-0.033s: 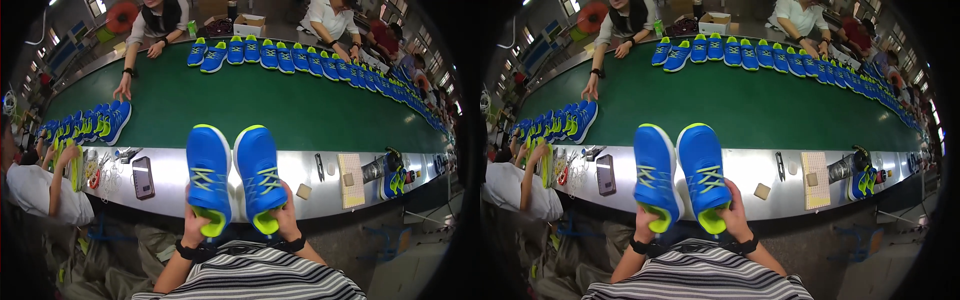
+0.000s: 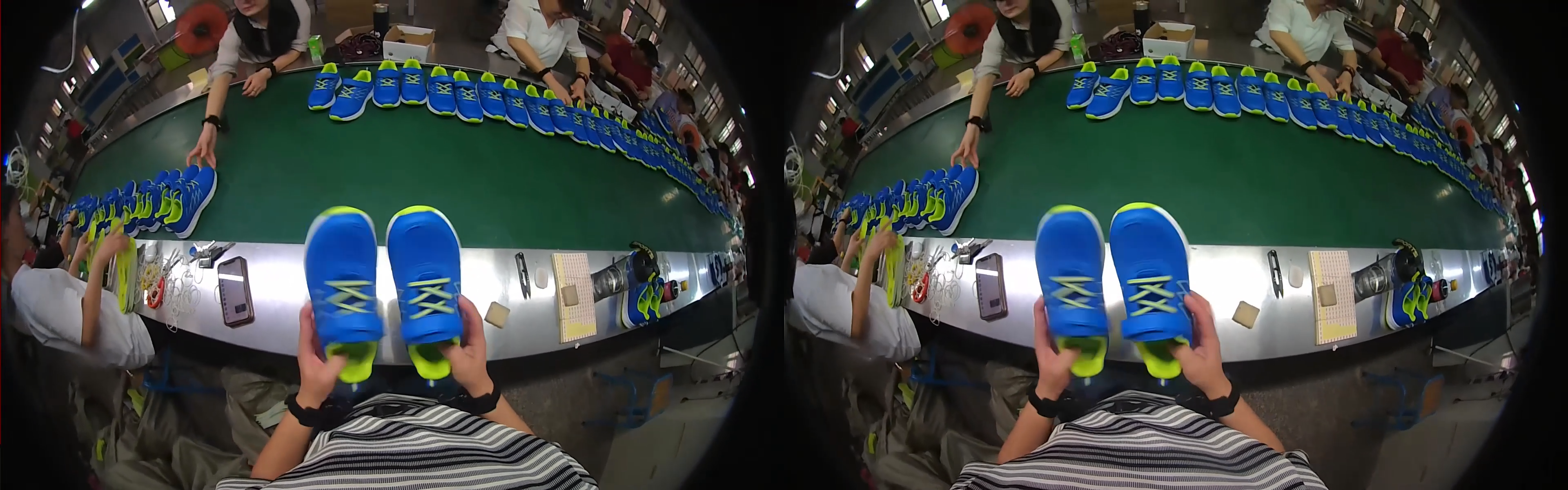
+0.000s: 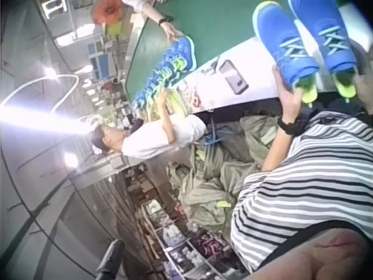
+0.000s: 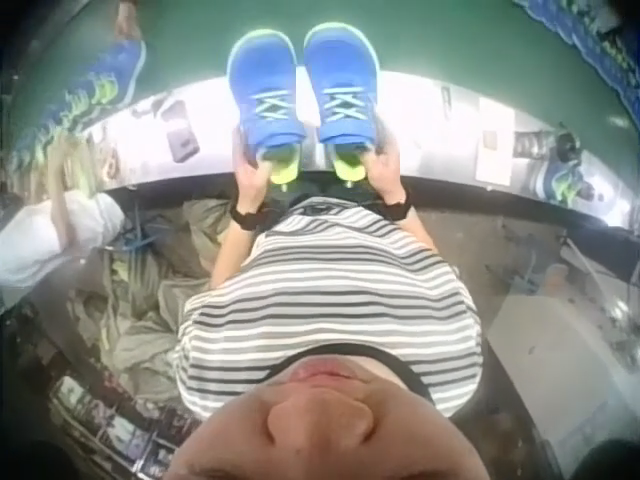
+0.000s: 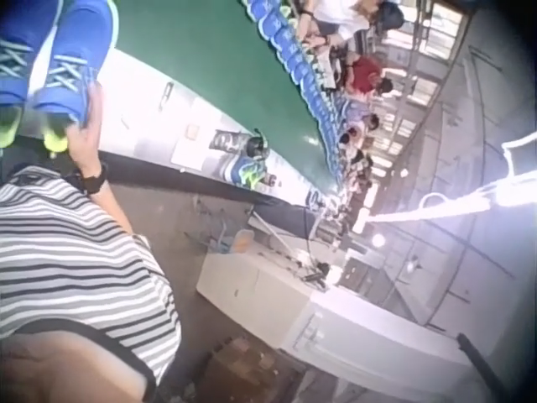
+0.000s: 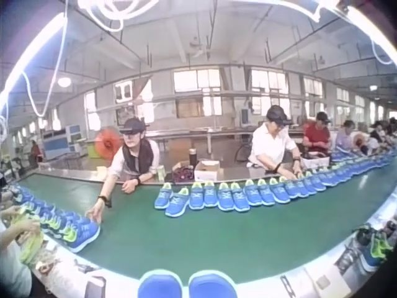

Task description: Inspecting pairs of blue athletic shoes on a factory conveyor belt.

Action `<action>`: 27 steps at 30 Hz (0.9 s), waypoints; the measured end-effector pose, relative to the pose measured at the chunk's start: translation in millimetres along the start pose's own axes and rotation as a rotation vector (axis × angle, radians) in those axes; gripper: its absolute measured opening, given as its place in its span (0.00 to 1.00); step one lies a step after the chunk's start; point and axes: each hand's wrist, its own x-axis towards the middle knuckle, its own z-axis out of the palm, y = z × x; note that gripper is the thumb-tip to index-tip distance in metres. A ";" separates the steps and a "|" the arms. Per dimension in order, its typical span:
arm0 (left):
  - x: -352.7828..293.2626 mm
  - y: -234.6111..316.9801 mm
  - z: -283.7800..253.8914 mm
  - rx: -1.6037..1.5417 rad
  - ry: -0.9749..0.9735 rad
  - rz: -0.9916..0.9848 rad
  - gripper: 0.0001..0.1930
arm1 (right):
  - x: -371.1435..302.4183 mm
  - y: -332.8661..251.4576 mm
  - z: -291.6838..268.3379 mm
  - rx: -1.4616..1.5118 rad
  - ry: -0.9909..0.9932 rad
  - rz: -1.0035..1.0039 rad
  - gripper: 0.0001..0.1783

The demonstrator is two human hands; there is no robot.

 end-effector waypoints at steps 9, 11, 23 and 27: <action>-1.2 39.1 29.5 1.176 0.166 0.705 0.38 | 14.9 -36.8 10.5 -0.825 0.109 -0.397 0.34; -0.3 46.9 32.6 1.136 0.120 0.628 0.39 | 18.5 -44.9 18.0 -0.752 0.095 -0.294 0.34; 34.5 54.9 47.8 0.071 0.069 -0.256 0.34 | 65.4 -45.4 34.7 0.239 0.059 0.617 0.42; 28.7 25.3 23.3 0.166 0.081 -0.226 0.31 | 48.9 -15.3 15.3 0.173 -0.014 0.552 0.43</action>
